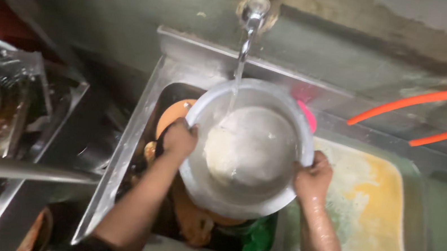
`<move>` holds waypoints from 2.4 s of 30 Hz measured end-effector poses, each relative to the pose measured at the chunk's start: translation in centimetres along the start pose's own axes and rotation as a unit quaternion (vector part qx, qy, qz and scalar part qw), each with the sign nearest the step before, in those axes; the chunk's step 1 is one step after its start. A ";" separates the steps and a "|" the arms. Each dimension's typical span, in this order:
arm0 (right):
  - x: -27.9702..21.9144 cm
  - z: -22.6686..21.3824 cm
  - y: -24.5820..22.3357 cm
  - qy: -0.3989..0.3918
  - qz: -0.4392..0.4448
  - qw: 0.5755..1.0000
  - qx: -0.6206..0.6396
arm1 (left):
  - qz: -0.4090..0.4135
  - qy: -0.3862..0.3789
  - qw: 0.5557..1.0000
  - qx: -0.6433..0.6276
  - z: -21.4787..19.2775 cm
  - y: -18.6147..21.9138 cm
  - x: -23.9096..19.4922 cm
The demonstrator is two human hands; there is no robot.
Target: The person scrubs the inside and outside of a large metal pot using a green sponge in a soapy sink, then rinses it under a running faucet.
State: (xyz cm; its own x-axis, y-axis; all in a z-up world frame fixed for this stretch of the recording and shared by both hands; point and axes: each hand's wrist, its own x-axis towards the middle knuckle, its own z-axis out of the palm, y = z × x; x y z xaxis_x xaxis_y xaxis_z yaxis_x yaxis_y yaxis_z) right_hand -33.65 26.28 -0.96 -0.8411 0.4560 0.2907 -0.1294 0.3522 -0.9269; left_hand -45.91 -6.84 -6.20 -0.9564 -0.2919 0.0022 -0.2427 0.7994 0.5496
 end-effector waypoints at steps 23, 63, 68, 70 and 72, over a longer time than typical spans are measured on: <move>7.8 12.5 14.9 -0.202 -0.022 0.972 0.116 | 0.208 0.156 0.963 -0.077 -16.1 12.3 -13.5; -3.0 -9.0 -14.9 -0.051 -0.407 0.872 -0.268 | -0.030 -0.376 0.369 -0.849 20.3 10.4 -14.8; -6.1 -7.8 -14.5 -0.068 -0.421 0.856 -0.294 | -0.067 -0.359 0.448 -0.816 17.9 11.7 -14.4; -6.6 -8.0 -14.3 -0.066 -0.444 0.850 -0.276 | -0.094 -0.328 0.499 -0.797 17.0 11.5 -13.8; -6.6 -8.6 -13.8 -0.039 -0.452 0.851 -0.264 | -0.118 -0.334 0.538 -0.765 16.2 11.0 -13.4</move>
State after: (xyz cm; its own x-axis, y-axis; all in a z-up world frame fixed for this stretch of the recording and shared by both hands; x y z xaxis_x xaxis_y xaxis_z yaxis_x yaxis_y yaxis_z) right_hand -21.80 25.43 11.90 -0.5591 -0.2446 0.7922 -0.5055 0.8579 -0.0918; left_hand -38.44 14.37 -13.70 -0.8975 0.3712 -0.2382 -0.4408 -0.7360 0.5138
